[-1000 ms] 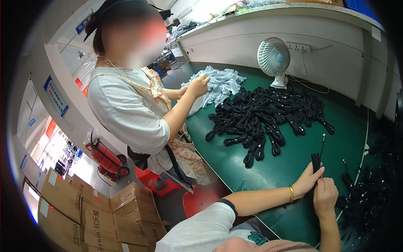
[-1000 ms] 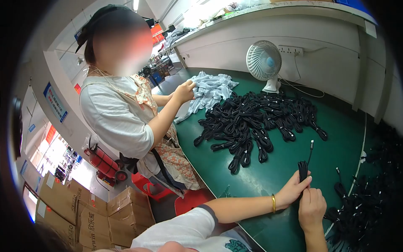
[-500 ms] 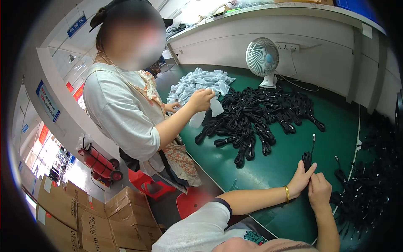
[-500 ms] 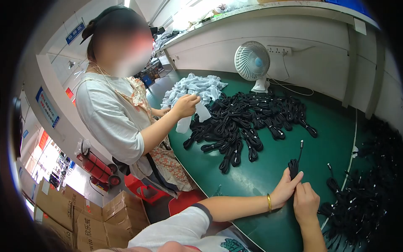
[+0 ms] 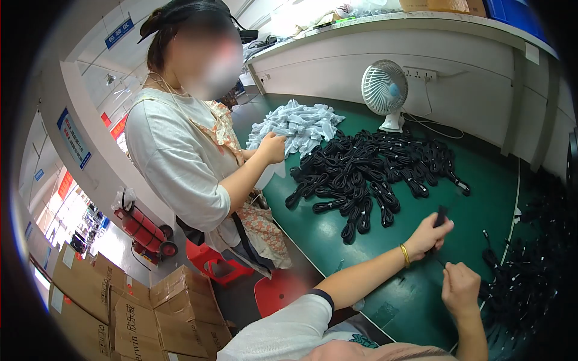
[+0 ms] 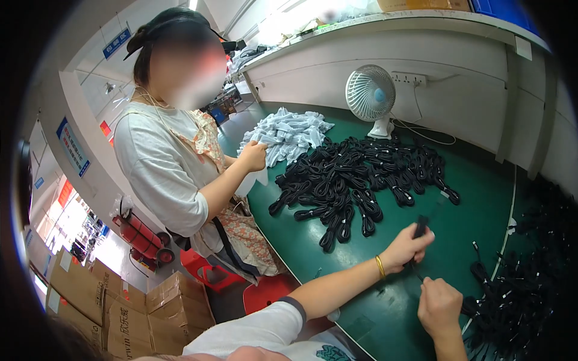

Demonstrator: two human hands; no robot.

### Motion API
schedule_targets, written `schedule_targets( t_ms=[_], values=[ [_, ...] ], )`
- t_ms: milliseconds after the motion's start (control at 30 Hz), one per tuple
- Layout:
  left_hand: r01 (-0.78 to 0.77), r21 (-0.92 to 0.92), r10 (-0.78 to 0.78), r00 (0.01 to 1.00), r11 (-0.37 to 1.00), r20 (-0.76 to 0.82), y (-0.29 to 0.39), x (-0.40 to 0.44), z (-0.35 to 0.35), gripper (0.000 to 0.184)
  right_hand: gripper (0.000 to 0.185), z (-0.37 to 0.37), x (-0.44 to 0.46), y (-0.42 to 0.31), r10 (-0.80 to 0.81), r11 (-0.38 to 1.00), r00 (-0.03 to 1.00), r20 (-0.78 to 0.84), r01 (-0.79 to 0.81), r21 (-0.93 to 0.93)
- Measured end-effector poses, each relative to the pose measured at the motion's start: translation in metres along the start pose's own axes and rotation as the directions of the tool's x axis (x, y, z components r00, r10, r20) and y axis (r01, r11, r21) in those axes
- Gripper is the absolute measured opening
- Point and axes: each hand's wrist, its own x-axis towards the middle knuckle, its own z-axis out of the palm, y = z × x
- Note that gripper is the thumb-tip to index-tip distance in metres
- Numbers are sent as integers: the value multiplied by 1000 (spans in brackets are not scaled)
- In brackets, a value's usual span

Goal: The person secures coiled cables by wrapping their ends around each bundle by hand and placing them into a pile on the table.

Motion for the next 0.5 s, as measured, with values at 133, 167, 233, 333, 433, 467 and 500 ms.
schedule_targets(
  t_ms=[133, 167, 233, 333, 433, 467, 500],
  values=[
    [87, 167, -157, 866, 982, 474, -3, -19, 4, 19, 13, -21, 4, 11, 107, 986, 982, -155, -85, 141],
    [163, 144, -213, 848, 976, 485, 0, -29, 14, 21, 13, -23, 4, 13, 104, 987, 983, -154, -83, 141],
    [246, 20, -222, 834, 969, 505, -2, -34, 20, 23, 14, -30, 4, 16, 152, 958, 980, -127, -115, 261],
    [277, -49, -223, 855, 960, 468, 7, -34, 16, 21, 13, -40, 4, 15, 230, 930, 972, -48, -205, 307],
    [213, 130, -249, 791, 968, 559, 9, -43, 21, 13, 13, -34, 3, 22, 119, 933, 989, -87, -82, 350],
    [216, 126, -249, 794, 968, 555, 9, -42, 20, 13, 13, -37, 1, 20, 242, 880, 970, 21, -229, 417],
    [136, 142, -193, 802, 981, 565, 9, -41, 19, 13, 13, -39, 1, 19, 351, 804, 927, 134, -372, 465]
  ],
)
